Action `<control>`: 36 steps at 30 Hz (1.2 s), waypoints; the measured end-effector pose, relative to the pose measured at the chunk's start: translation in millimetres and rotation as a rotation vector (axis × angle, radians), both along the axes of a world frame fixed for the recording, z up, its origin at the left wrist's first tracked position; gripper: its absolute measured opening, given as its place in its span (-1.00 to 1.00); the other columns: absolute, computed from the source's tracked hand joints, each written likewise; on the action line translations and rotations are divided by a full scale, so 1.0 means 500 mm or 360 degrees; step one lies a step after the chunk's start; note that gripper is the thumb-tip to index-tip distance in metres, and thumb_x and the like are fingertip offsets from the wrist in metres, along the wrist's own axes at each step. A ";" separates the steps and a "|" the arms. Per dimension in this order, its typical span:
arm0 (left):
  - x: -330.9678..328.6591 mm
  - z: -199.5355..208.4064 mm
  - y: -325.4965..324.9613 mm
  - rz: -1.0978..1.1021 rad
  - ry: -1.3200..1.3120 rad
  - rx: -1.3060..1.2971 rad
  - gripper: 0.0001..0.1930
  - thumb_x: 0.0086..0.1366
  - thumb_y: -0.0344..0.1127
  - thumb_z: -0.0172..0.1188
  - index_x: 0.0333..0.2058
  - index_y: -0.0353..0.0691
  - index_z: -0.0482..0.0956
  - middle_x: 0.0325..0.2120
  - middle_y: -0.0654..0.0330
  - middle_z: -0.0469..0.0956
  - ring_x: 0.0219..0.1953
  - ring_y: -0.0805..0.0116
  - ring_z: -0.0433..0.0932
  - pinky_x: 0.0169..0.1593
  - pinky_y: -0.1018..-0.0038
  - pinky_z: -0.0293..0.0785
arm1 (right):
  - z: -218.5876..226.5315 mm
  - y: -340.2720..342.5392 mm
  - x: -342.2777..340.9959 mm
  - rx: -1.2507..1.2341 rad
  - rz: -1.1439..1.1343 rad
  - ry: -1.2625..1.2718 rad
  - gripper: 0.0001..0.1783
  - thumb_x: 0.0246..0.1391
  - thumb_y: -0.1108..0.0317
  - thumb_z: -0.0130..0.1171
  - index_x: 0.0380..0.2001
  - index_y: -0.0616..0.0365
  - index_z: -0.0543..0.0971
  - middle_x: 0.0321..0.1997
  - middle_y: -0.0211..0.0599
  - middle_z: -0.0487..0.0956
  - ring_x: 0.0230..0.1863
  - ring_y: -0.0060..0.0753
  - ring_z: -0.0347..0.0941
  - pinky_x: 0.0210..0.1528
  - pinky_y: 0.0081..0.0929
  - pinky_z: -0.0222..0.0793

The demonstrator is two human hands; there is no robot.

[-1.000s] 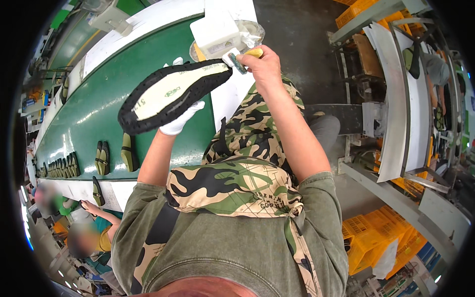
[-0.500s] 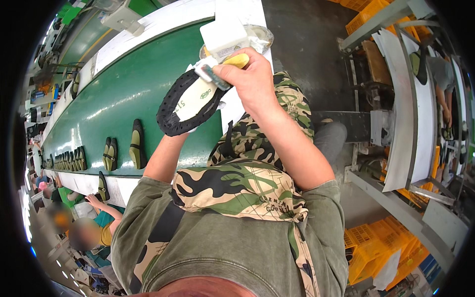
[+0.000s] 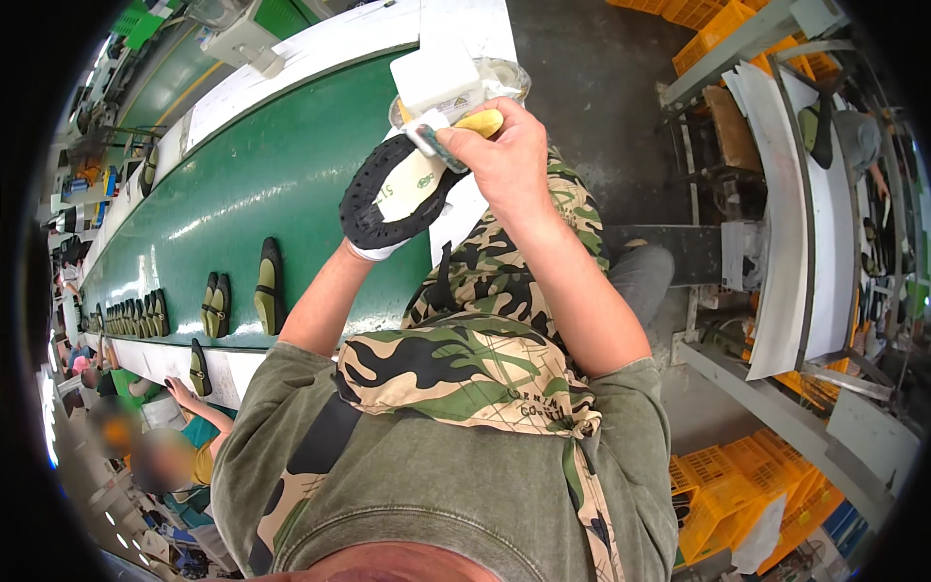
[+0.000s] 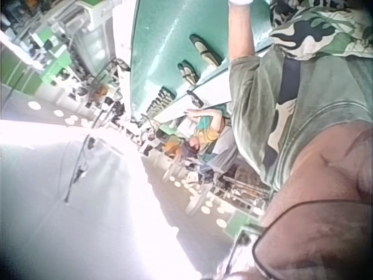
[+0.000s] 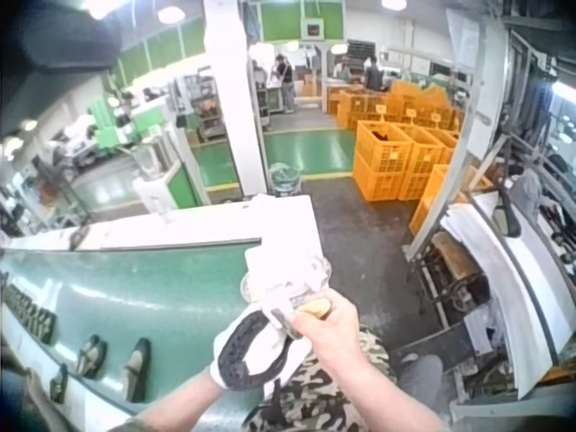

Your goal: Applying adhesive to the sole area of shoe uppers on a production line.

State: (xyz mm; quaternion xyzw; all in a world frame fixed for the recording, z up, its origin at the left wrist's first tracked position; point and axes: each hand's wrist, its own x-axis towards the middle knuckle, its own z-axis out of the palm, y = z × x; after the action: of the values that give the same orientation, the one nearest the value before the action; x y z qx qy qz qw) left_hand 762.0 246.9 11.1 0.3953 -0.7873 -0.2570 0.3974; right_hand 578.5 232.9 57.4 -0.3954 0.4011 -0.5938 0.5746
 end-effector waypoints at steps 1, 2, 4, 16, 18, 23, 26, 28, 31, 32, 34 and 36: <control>-0.004 0.002 -0.001 0.0023 0.0010 -0.0003 -0.28 -0.02 -0.38 0.45 0.15 -0.37 0.37 -0.01 0.07 0.55 -0.01 0.32 0.57 0.10 0.46 0.45 | 0.016 0.006 0.002 -0.0034 0.0035 -0.0050 -0.79 -0.06 0.55 0.34 -0.41 0.18 0.47 -0.42 -0.44 0.52 -0.41 -0.68 0.39 -0.35 -0.68 0.31; -0.005 0.005 -0.002 0.0048 0.0020 -0.0009 -0.24 -0.02 -0.38 0.47 0.18 -0.37 0.34 0.01 0.08 0.54 0.00 0.33 0.56 0.09 0.48 0.46 | 0.029 0.011 0.003 -0.0045 0.0045 -0.0046 -0.79 -0.06 0.55 0.34 -0.41 0.18 0.47 -0.42 -0.44 0.52 -0.41 -0.68 0.39 -0.35 -0.68 0.31; -0.004 0.000 -0.007 0.0068 -0.0161 -0.0165 -0.26 -0.02 -0.36 0.47 0.16 -0.31 0.37 0.01 0.09 0.54 0.00 0.32 0.56 0.08 0.48 0.47 | 0.052 0.020 0.005 -0.0075 0.0045 -0.0085 -0.79 -0.05 0.57 0.33 -0.40 0.18 0.47 -0.41 -0.42 0.53 -0.40 -0.67 0.41 -0.33 -0.69 0.33; 0.014 0.052 -0.011 -0.0317 0.0401 0.1084 -0.24 -0.22 -0.27 0.60 0.02 -0.31 0.48 -0.14 0.19 0.61 -0.11 0.45 0.56 0.08 0.44 0.47 | 0.060 -0.046 -0.001 -0.0479 -0.0110 -0.0062 -0.78 -0.05 0.66 0.32 -0.39 0.22 0.48 -0.27 -0.30 0.55 -0.24 -0.56 0.46 -0.13 -0.59 0.42; 0.017 0.071 -0.012 -0.0373 0.0450 0.1205 -0.24 -0.23 -0.28 0.60 0.02 -0.32 0.49 -0.14 0.20 0.60 -0.11 0.45 0.55 0.08 0.44 0.47 | 0.053 -0.064 -0.003 -0.0528 -0.0093 -0.0061 -0.78 -0.04 0.65 0.32 -0.39 0.20 0.48 -0.27 -0.28 0.55 -0.21 -0.52 0.46 -0.09 -0.55 0.41; 0.020 0.100 -0.020 -0.0586 0.0732 0.1468 -0.16 -0.25 -0.35 0.54 0.10 -0.39 0.42 -0.03 0.16 0.55 -0.01 0.38 0.51 0.17 0.40 0.38 | 0.027 -0.092 -0.015 -0.0746 -0.0268 0.0203 -0.75 -0.04 0.58 0.35 -0.45 0.19 0.42 -0.30 -0.29 0.56 -0.26 -0.62 0.42 -0.21 -0.65 0.37; 0.031 0.079 -0.030 -0.0566 0.0800 0.1536 -0.14 -0.26 -0.31 0.53 0.11 -0.41 0.41 -0.03 0.14 0.55 0.00 0.38 0.51 0.16 0.43 0.38 | 0.025 -0.086 -0.025 -0.0821 -0.0146 0.0266 -0.74 -0.06 0.59 0.35 -0.47 0.19 0.41 -0.31 -0.27 0.57 -0.23 -0.59 0.43 -0.20 -0.66 0.36; 0.041 0.081 -0.042 -0.0669 0.0787 0.1636 -0.03 -0.20 -0.36 0.51 0.25 -0.35 0.24 0.07 0.12 0.46 0.09 0.36 0.44 0.22 0.39 0.34 | 0.041 -0.093 -0.035 -0.0871 -0.0120 0.0318 -0.74 -0.07 0.59 0.35 -0.47 0.19 0.40 -0.29 -0.25 0.57 -0.22 -0.57 0.43 -0.18 -0.62 0.37; 0.029 0.094 -0.046 -0.0798 0.0797 0.1633 -0.16 -0.27 -0.33 0.51 0.09 -0.44 0.42 -0.05 0.12 0.57 -0.06 0.38 0.55 0.11 0.43 0.42 | 0.060 -0.116 -0.051 -0.0816 -0.0192 0.0233 -0.73 -0.08 0.62 0.32 -0.47 0.20 0.38 -0.27 -0.23 0.55 -0.21 -0.53 0.44 -0.15 -0.56 0.38; 0.025 0.093 -0.049 -0.0811 0.0790 0.1652 -0.16 -0.27 -0.33 0.51 0.09 -0.44 0.42 -0.05 0.12 0.57 -0.06 0.38 0.55 0.11 0.43 0.42 | 0.059 -0.114 -0.058 -0.0801 -0.0210 0.0237 -0.73 -0.08 0.62 0.32 -0.47 0.20 0.38 -0.27 -0.23 0.55 -0.21 -0.53 0.44 -0.15 -0.56 0.38; 0.024 0.089 -0.051 -0.0773 0.0786 0.1644 -0.16 -0.27 -0.33 0.51 0.08 -0.45 0.43 -0.05 0.12 0.57 -0.06 0.39 0.55 0.11 0.43 0.42 | 0.059 -0.102 -0.063 -0.0860 -0.0054 0.0261 -0.74 -0.09 0.65 0.28 -0.48 0.20 0.38 -0.29 -0.25 0.54 -0.19 -0.52 0.44 -0.15 -0.57 0.38; 0.025 0.085 -0.049 -0.0778 0.0811 0.1713 -0.17 -0.25 -0.31 0.49 0.09 -0.44 0.42 -0.05 0.12 0.57 -0.05 0.36 0.55 0.12 0.43 0.43 | 0.050 -0.071 -0.062 -0.0826 0.0018 0.0354 -0.74 -0.11 0.63 0.29 -0.49 0.18 0.38 -0.33 -0.28 0.53 -0.18 -0.50 0.44 -0.10 -0.49 0.37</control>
State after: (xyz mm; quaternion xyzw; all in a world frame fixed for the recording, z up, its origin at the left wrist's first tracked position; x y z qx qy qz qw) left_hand 774.4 222.3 53.4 0.2753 -0.4965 -0.7850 0.2479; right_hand 547.3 197.6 82.5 -0.5943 0.2941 -0.6265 0.4097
